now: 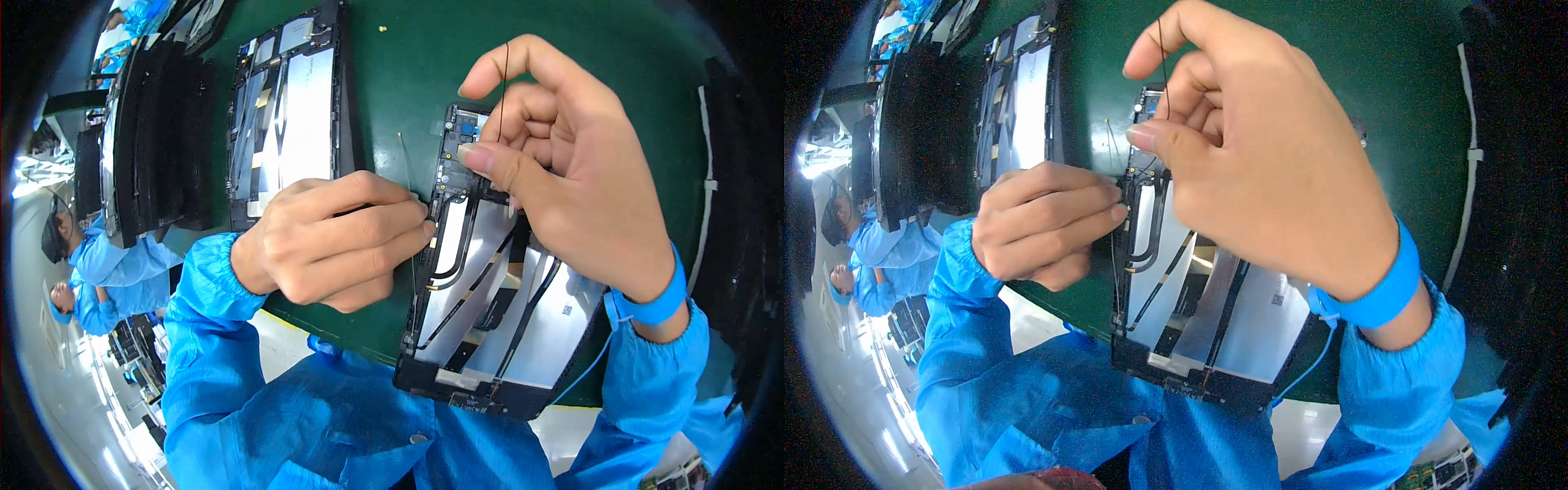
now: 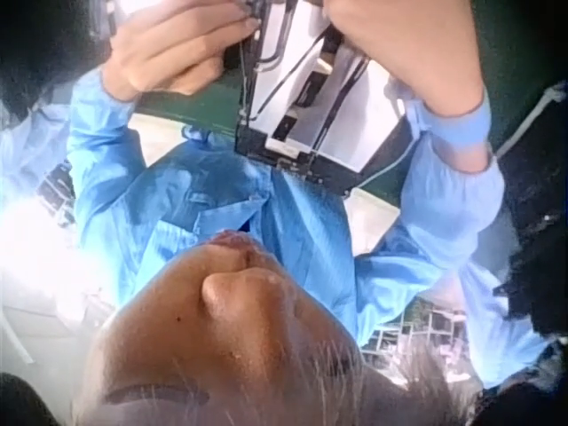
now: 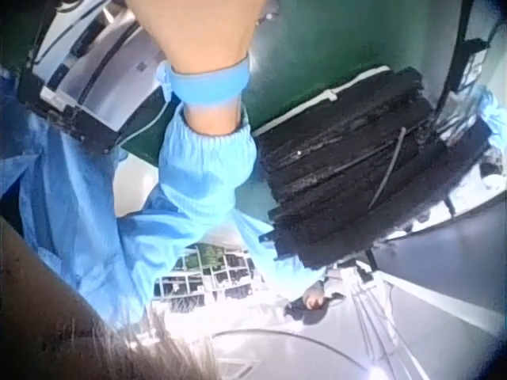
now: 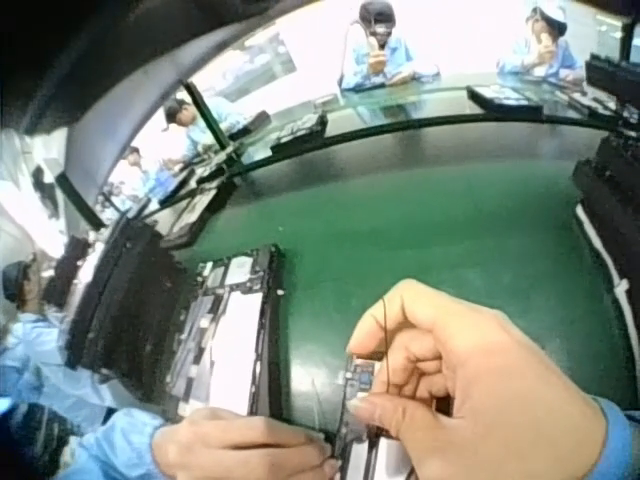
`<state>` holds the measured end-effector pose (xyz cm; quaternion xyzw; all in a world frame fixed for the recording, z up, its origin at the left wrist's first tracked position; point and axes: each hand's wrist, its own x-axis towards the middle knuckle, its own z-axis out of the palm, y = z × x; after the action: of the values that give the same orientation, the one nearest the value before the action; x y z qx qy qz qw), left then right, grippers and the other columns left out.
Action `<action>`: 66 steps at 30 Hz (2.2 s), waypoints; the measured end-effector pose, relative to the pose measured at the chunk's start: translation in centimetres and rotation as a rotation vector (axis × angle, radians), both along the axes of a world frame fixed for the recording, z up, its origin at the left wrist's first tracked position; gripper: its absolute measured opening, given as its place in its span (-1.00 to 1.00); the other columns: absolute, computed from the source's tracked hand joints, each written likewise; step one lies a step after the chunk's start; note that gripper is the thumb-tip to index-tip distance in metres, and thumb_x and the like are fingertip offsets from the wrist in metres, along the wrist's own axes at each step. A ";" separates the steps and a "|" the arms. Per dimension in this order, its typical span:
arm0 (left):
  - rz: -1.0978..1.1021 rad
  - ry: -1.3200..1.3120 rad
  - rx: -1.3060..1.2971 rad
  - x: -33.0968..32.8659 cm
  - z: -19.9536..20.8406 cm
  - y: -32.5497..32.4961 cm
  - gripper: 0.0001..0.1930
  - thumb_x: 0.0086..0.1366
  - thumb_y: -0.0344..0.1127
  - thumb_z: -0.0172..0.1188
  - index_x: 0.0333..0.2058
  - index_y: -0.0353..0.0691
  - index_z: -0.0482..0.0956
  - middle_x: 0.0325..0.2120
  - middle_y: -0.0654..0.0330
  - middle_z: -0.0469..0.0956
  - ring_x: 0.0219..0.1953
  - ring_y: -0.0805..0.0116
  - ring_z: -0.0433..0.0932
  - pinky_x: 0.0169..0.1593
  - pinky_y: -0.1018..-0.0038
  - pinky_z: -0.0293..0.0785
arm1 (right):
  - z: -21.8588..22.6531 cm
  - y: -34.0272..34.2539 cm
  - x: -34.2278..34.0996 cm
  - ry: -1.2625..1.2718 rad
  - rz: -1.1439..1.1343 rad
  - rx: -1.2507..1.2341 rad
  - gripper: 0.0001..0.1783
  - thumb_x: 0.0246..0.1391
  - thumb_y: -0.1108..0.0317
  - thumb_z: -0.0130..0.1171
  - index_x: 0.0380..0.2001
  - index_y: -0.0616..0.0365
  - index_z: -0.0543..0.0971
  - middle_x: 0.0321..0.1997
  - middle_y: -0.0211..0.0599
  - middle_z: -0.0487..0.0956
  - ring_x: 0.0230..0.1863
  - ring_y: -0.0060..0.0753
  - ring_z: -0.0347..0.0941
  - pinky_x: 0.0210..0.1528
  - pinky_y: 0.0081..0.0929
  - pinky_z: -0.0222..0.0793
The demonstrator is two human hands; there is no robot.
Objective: The person routes ribbon cables and connects internal components of a tablet, including a battery and circuit board, into its casing on an assembly line. The person uses tweezers to manipulate the small components.
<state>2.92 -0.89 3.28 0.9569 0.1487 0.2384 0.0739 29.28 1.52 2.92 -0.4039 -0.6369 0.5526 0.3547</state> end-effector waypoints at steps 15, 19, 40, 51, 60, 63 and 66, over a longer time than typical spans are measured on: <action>0.118 -0.126 -0.065 0.2 -0.3 -0.2 -0.59 -0.10 -0.49 0.31 -0.17 -0.31 0.82 -0.23 0.08 0.75 -0.24 0.15 0.73 -0.27 0.31 0.74 | -0.1 0.3 -0.1 0.004 -0.028 0.068 -0.85 0.21 0.59 0.43 -0.17 0.34 0.68 -0.37 -0.31 0.70 -0.40 -0.74 0.57 -0.37 -0.66 0.50; 0.113 -0.114 -0.069 -0.1 -0.6 -0.2 -0.56 -0.10 -0.50 0.29 -0.15 -0.30 0.81 -0.16 0.07 0.75 -0.19 0.09 0.74 -0.21 0.27 0.75 | 0.2 0.5 -0.2 -0.046 -0.032 0.119 -0.88 0.22 0.59 0.44 -0.22 0.33 0.68 -0.37 -0.36 0.68 -0.40 -0.73 0.56 -0.36 -0.67 0.52; 0.158 -0.101 -0.002 0.4 -0.8 -0.2 -0.56 -0.08 -0.47 0.35 -0.12 -0.36 0.75 -0.14 0.03 0.72 -0.15 0.05 0.71 -0.16 0.26 0.73 | 0.0 0.2 0.4 -0.153 -0.047 0.264 -0.88 0.07 0.54 0.51 -0.32 0.27 0.74 -0.42 -0.35 0.70 -0.41 -0.65 0.51 -0.34 -0.56 0.41; 0.375 -0.346 -0.047 4.3 -3.6 -2.1 -0.79 0.17 -0.31 0.34 -0.48 -0.23 0.48 -0.40 0.05 0.50 -0.28 -0.01 0.54 -0.24 0.11 0.51 | 0.3 -0.3 2.7 -0.201 -0.049 0.126 -0.75 0.21 0.62 0.43 -0.10 0.21 0.62 -0.35 -0.53 0.62 -0.37 -0.79 0.40 -0.35 -0.72 0.26; 0.572 -0.391 -0.154 5.4 -3.4 -5.3 -0.83 0.21 -0.32 0.30 -0.35 -0.27 0.54 -0.34 0.06 0.48 -0.22 -0.01 0.51 -0.17 0.11 0.51 | -1.2 0.3 3.8 -0.050 -0.035 0.119 -0.83 0.36 0.46 0.43 -0.10 0.23 0.61 -0.31 -0.45 0.64 -0.30 -0.71 0.46 -0.24 -0.68 0.37; 0.606 -0.369 -0.152 5.0 -3.9 -5.6 -0.85 0.23 -0.33 0.28 -0.32 -0.27 0.53 -0.33 0.07 0.46 -0.20 0.01 0.51 -0.13 0.12 0.50 | 1.0 0.0 2.7 -0.017 -0.068 -0.007 -0.86 0.46 0.36 0.34 -0.09 0.21 0.63 -0.24 -0.30 0.73 -0.38 -0.65 0.53 -0.36 -0.63 0.43; 0.610 -0.360 -0.147 5.1 -3.7 -5.4 -0.86 0.23 -0.34 0.28 -0.30 -0.26 0.55 -0.31 0.09 0.47 -0.17 0.03 0.51 -0.13 0.13 0.49 | 0.9 0.3 3.4 0.023 -0.089 0.097 -0.78 0.53 0.29 0.25 -0.09 0.26 0.63 -0.25 -0.24 0.72 -0.38 -0.60 0.54 -0.30 -0.60 0.47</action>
<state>8.02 -6.27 -0.43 0.8034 0.4285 0.4029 0.0927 32.67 1.77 3.78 -0.4077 -0.6404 0.5092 0.4054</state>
